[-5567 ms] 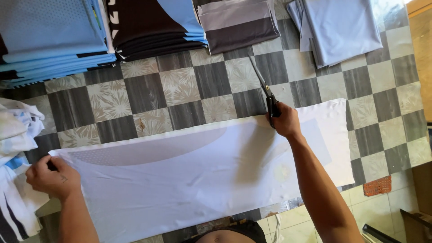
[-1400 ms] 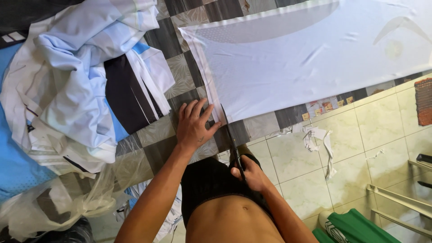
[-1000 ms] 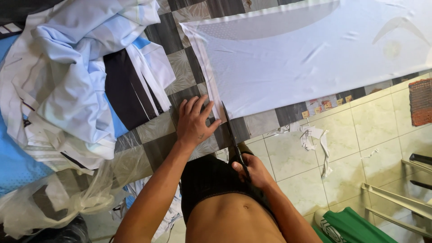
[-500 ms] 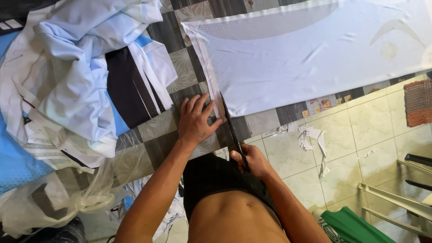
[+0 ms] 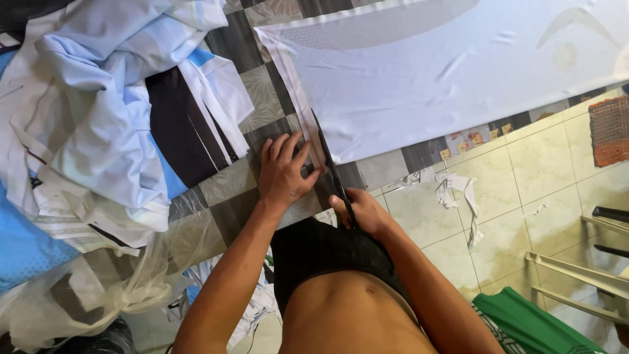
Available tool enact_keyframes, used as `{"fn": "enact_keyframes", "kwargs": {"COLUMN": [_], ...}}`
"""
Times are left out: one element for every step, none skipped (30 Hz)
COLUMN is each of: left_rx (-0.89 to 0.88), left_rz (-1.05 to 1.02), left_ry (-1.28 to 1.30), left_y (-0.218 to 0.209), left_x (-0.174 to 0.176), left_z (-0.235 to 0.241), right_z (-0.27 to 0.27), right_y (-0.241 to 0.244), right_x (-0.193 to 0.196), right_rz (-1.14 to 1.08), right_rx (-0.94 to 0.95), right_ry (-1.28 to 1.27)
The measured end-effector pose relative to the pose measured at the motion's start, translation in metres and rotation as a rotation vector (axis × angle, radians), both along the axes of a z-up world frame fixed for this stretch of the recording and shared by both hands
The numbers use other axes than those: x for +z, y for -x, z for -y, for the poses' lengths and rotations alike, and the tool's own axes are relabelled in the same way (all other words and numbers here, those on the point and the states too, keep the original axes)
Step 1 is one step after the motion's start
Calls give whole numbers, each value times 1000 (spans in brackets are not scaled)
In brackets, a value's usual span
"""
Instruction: A person uses large scissors to cut out pattern pieces from fabric on a table and then folds the finished pieces.
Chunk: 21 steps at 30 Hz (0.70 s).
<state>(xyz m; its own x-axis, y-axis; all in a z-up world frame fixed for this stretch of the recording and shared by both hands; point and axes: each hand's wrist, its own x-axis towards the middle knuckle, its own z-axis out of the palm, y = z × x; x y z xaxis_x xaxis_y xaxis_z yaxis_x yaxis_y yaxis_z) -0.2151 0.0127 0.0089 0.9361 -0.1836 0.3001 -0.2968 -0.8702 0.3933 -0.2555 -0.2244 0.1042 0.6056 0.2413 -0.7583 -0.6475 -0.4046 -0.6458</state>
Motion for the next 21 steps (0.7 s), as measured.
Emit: {"fn": "enact_keyframes", "kwargs": {"left_rx": [-1, 1, 4, 2, 4, 7, 5, -2, -9, -10, -4, 2, 1, -2, -5, -6, -7, -9, -9, -6, -1], "left_rz": [0, -12, -25, -24, -12, 0, -2, -3, -1, -2, -13, -24, -23, -17, -12, -13, -18, -23, -25, -25, -25], "left_ry": [0, 17, 33, 32, 26, 20, 20, 11, 3, 4, 14, 23, 25, 28, 29, 28, 22, 16, 18, 15, 13], "left_y": [0, 1, 1, 0, 0, 0, 0, 0, 0, 0, 0, 0, 0, 0, 1, 1, 0, 0, 0, 1, 0], "left_x": [2, 4, 5, 4, 2, 0, 0, -1, -2, 0, 3, 6, 5, 5, 5, 4, 3, 3, 3, 3, 2], "left_z": [0, 1, 1, 1, 1, 2, 1, 0, 0, 1, 1, 1, 1, 1, 0, 0, 0, 0, 0, 0, 0], "right_z": [-3, -6, -9, -11, -12, -14, -15, -16, -17, -14, -12, -10, -10, -11, -12, -14, -16, -18, -18, -19, -19], "right_y": [-3, -6, -9, -12, -14, -16, -17, -18, -20, -21, -21, -21, -26, -30, -34, -37, -40, -44, -45, -47, -49], "right_x": [0, 0, -1, 3, 7, 11, 15, 20, 24, 17, 9, 2, -1, -4, -7, -7, -7, -7, -3, 0, 4], "right_rz": [0, -6, -13, -12, 3, 18, 15, 14, 14, 13, 2, -8, -7, -7, -10, -11, -10, -9, -10, -6, -2], "right_rx": [-1, -10, -20, -21, -40, -58, -60, -79, -97, -98, -88, -77, -78, -83, -88, -88, -107, -126, -127, -135, -141], "right_ry": [0, -7, -15, -16, -3, 9, 10, 13, 17, 18, 8, -1, 0, -32, -67, -67, -73, -78, -77, -67, -57]}}
